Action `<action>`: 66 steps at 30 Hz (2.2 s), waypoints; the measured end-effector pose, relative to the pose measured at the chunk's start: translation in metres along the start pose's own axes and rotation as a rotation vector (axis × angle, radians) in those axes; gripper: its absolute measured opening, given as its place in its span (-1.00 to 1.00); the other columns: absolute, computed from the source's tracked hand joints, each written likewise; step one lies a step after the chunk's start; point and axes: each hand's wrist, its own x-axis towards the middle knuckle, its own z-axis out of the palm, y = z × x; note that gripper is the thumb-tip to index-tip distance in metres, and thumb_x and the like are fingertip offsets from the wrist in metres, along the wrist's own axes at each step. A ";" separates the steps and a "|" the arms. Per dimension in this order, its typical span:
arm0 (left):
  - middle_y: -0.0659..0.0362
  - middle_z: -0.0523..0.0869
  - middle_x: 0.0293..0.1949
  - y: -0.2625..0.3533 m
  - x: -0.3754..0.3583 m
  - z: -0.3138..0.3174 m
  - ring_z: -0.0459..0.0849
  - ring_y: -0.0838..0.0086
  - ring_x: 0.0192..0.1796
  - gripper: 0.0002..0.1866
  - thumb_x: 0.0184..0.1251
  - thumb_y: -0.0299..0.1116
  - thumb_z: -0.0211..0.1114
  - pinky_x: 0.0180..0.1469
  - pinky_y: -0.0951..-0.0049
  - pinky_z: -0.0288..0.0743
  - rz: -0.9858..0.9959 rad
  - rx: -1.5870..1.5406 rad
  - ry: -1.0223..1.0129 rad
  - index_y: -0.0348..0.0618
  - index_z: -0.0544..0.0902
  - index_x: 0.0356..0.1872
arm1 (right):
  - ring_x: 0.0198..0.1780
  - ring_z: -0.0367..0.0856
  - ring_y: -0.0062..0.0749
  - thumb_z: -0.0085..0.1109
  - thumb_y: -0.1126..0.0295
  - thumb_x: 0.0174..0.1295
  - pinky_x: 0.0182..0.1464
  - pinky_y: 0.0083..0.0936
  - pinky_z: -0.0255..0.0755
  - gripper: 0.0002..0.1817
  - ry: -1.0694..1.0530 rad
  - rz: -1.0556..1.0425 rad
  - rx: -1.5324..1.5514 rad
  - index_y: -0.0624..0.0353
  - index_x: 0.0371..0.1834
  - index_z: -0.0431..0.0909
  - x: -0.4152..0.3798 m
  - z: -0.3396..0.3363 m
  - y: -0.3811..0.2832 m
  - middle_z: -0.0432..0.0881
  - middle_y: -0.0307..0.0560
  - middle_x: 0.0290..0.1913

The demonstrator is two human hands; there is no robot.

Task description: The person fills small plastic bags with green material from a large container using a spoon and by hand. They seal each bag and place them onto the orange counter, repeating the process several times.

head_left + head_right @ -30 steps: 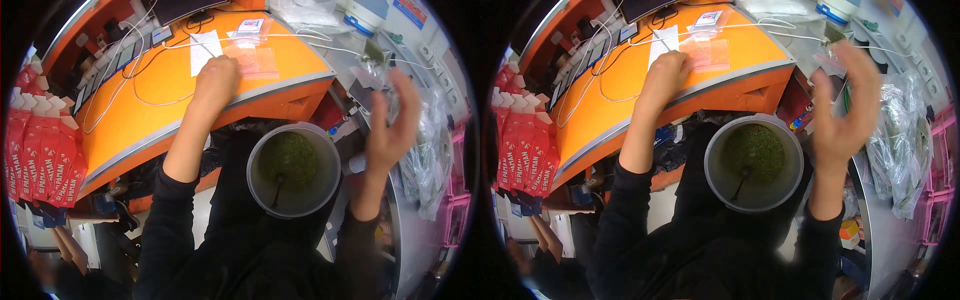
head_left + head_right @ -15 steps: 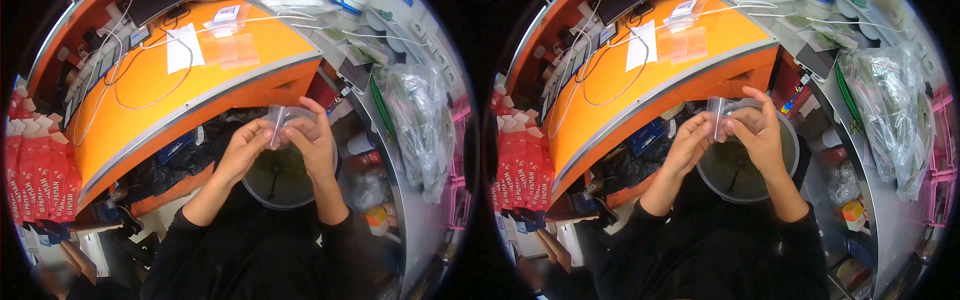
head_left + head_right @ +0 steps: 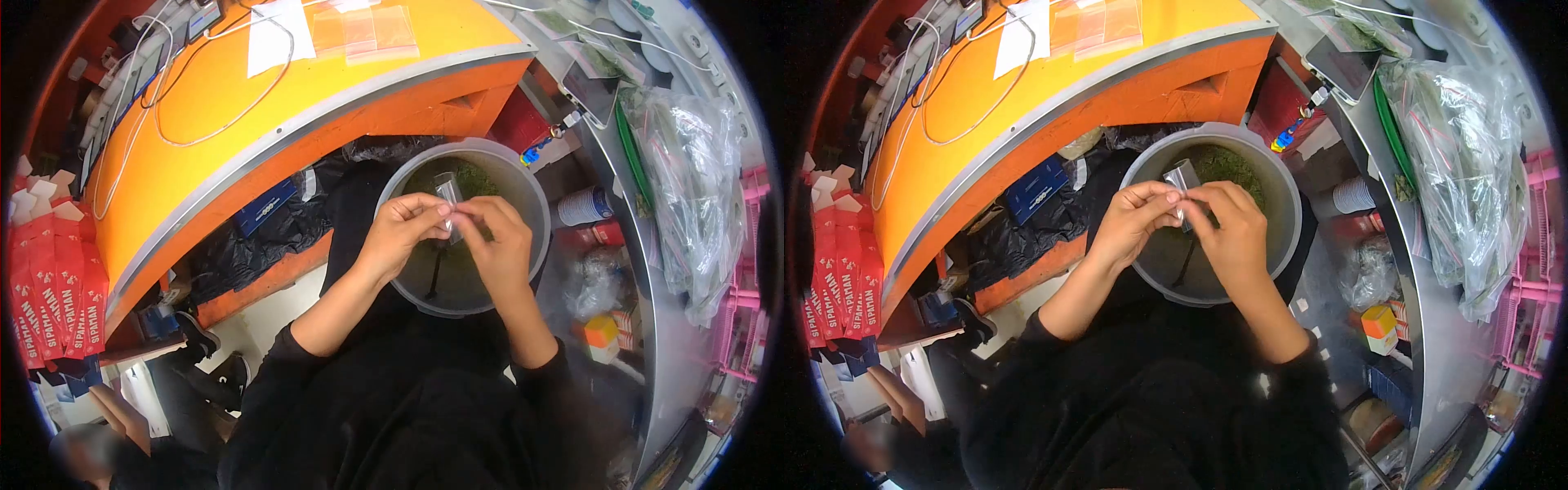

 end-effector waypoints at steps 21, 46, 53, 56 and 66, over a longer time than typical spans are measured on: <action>0.05 0.52 -0.67 0.022 0.001 -0.024 0.51 0.54 -0.56 -0.89 -0.03 -0.51 0.24 -0.46 0.42 0.38 0.103 0.976 -0.128 -0.33 0.52 -0.61 | -0.30 0.45 -0.45 0.11 0.40 0.05 -0.33 -0.55 0.33 -0.88 -0.371 -0.717 -0.438 0.07 -0.34 0.57 -0.006 -0.014 0.002 0.54 -0.24 -0.19; 0.14 0.55 -0.22 0.008 -0.065 -0.081 0.54 0.43 -0.13 -0.67 0.39 -0.20 0.09 0.05 0.39 0.37 0.067 0.115 -0.022 -0.22 0.45 0.01 | -0.13 0.65 0.02 0.10 0.31 0.24 -0.16 -0.25 0.55 -0.68 -0.779 0.238 -0.349 0.22 0.01 0.46 -0.034 0.046 0.021 0.62 0.14 -0.12; 0.14 0.51 -0.28 0.018 -0.073 -0.103 0.51 0.35 -0.10 -0.42 0.23 0.05 0.18 0.09 0.25 0.32 0.094 -0.114 0.068 -0.25 0.41 0.05 | -0.21 0.69 -0.11 0.05 0.46 0.14 -0.24 -0.32 0.61 -0.79 -1.071 0.147 -0.929 0.25 -0.21 0.62 -0.035 0.048 0.060 0.65 0.12 -0.23; 0.16 0.48 -0.34 0.012 -0.067 -0.109 0.51 0.35 -0.15 -0.48 0.27 -0.01 0.14 0.07 0.27 0.36 0.117 -0.109 0.107 -0.27 0.42 0.03 | -0.24 0.69 -0.17 0.08 0.48 0.07 -0.28 -0.37 0.61 -0.83 -0.543 -0.028 -0.961 0.20 -0.34 0.67 -0.003 0.056 0.067 0.64 0.04 -0.30; 0.07 0.63 -0.17 0.020 -0.067 -0.117 0.61 0.30 -0.04 -0.33 0.38 0.10 0.00 0.15 0.24 0.45 -0.030 -0.542 0.061 -0.38 0.38 0.18 | -0.31 0.67 -0.18 -0.01 0.52 0.16 -0.22 -0.37 0.53 -0.81 -0.884 0.272 -0.346 0.30 -0.29 0.62 -0.046 0.059 0.078 0.64 0.11 -0.33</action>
